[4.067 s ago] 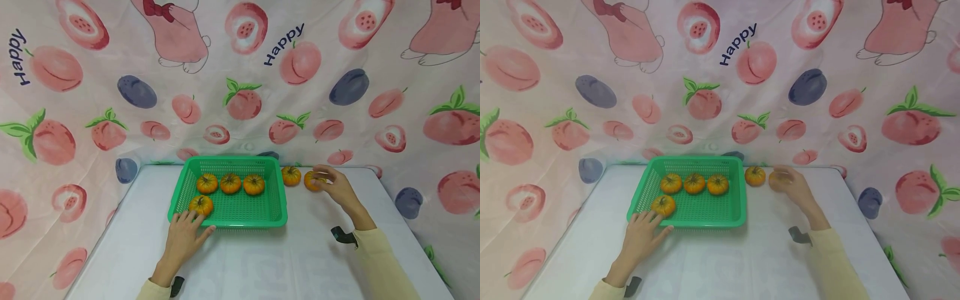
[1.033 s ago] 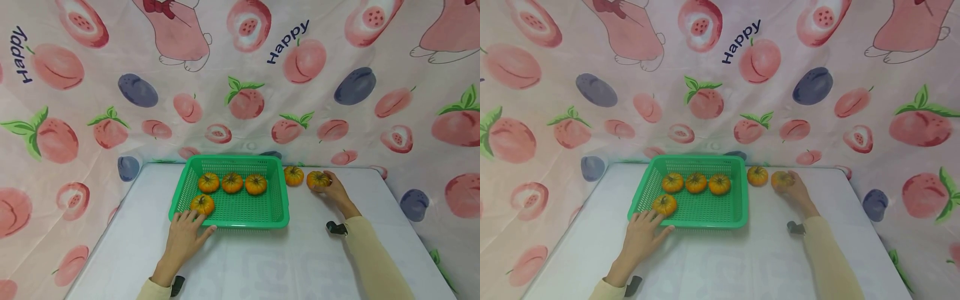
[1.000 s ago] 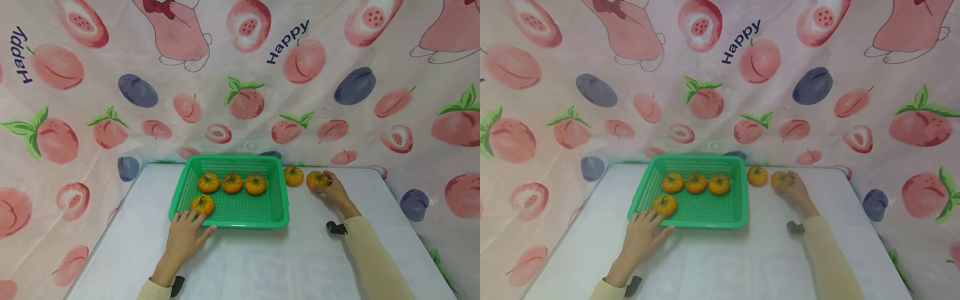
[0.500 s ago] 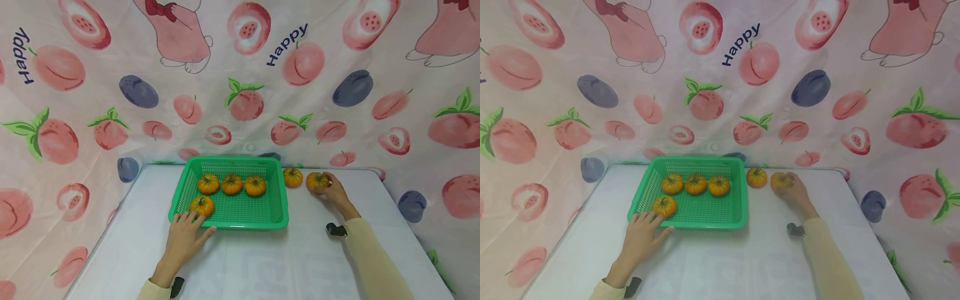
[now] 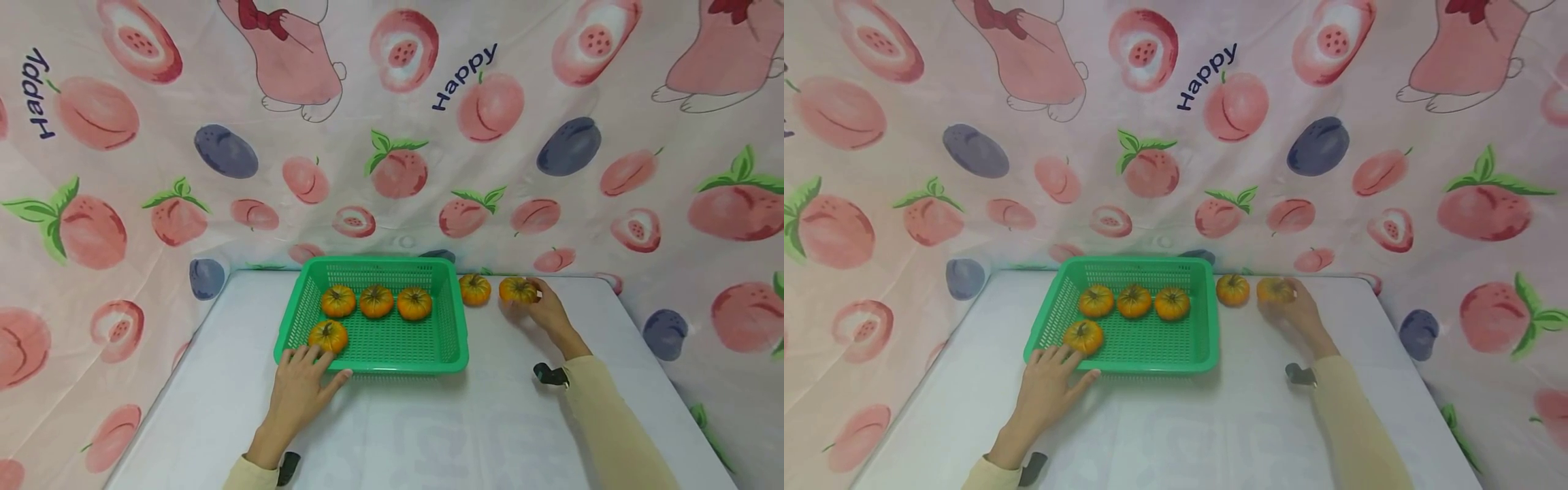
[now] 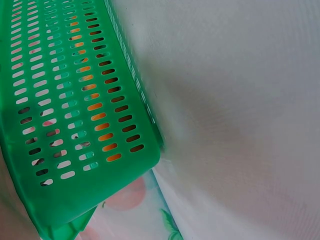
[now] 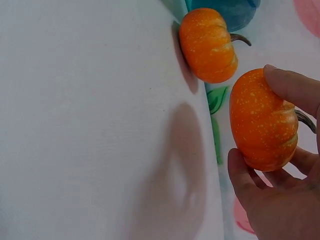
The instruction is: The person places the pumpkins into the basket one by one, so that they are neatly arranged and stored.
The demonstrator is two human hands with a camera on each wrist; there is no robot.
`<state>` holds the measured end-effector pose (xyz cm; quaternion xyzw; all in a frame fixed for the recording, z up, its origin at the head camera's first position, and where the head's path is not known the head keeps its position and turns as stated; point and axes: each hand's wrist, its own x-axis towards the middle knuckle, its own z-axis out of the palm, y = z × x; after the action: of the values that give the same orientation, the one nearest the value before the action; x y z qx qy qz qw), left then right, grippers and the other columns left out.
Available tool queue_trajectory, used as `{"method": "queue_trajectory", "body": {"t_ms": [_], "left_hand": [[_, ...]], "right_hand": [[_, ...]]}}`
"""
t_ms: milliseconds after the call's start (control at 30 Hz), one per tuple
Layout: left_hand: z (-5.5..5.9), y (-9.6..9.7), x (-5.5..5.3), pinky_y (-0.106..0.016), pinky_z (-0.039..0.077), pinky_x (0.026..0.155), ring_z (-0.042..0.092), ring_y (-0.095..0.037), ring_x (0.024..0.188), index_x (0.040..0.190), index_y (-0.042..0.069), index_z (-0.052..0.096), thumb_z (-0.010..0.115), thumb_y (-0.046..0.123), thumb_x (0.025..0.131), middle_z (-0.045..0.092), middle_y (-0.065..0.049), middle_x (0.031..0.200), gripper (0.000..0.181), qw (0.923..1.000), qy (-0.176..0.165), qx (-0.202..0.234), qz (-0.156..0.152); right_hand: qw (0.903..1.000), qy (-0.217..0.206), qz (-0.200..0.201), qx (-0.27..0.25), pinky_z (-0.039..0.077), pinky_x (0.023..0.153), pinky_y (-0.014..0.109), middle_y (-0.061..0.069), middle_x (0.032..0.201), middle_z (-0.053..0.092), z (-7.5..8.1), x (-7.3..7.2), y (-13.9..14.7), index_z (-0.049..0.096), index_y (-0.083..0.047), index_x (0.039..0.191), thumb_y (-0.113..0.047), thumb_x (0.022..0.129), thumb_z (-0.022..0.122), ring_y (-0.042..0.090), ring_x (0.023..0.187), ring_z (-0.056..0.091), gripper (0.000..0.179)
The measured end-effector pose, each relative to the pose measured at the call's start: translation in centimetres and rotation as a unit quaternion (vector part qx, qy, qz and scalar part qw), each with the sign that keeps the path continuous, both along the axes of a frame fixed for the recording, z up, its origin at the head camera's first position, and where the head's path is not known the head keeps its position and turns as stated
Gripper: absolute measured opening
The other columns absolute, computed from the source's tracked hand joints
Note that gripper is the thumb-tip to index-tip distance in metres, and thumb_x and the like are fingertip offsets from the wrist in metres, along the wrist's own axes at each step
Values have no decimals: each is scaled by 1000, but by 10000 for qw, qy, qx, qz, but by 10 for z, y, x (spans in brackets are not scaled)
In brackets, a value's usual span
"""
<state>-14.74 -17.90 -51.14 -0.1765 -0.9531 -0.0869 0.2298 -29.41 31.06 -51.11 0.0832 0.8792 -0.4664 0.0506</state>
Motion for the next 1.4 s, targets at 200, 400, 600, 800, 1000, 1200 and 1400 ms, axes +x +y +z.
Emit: {"method": "queue_trajectory", "body": {"t_ms": [200,400,600,800,1000,1200,1400], "left_hand": [[-1,0,0,-43,38,82,55,-25,88,98,18,69,59,60,89,65,-3,97,44,10000,4,15,-15],[-2,0,0,-43,39,81,55,-25,88,99,18,69,60,60,89,66,-3,97,44,10000,11,0,-4],[-2,0,-1,-43,39,81,55,-25,88,99,18,70,59,60,90,66,-3,97,45,10000,21,0,-29],[-3,0,-2,-44,40,81,55,-26,88,100,18,69,59,61,89,66,-3,97,45,10000,38,-10,-45],[-3,0,-2,-44,40,81,55,-26,88,99,18,68,59,60,89,65,-3,97,44,9999,98,-25,-82],[-2,-1,-1,-45,41,82,56,-26,89,100,18,69,59,61,89,66,-3,97,45,9999,94,-43,-72],[-1,-1,-1,-45,41,83,56,-26,89,101,18,70,59,61,89,66,-4,98,46,9999,114,-65,-52]], "right_hand": [[9998,62,100,-131,26,116,60,23,161,18,11,5,-4,18,-9,156,-28,90,72,44,142,28,87],[9993,176,231,-219,27,115,59,21,162,18,23,11,-10,17,-11,157,-37,88,73,46,143,27,92],[9989,332,288,-141,32,112,60,21,161,20,31,13,-13,19,-13,157,-39,88,74,47,142,28,92],[9987,372,284,-206,35,111,59,18,162,20,38,16,-18,21,-16,157,-41,86,75,46,142,30,93],[9979,502,303,-270,37,110,59,17,161,22,45,24,-23,23,-18,156,-46,84,76,45,140,32,94],[9963,682,360,-373,38,110,58,16,160,24,51,27,-34,25,-18,156,-44,84,76,45,140,33,92],[9941,827,477,-525,40,109,57,16,159,26,62,31,-48,24,-18,156,-37,87,75,44,139,34,87]]}}
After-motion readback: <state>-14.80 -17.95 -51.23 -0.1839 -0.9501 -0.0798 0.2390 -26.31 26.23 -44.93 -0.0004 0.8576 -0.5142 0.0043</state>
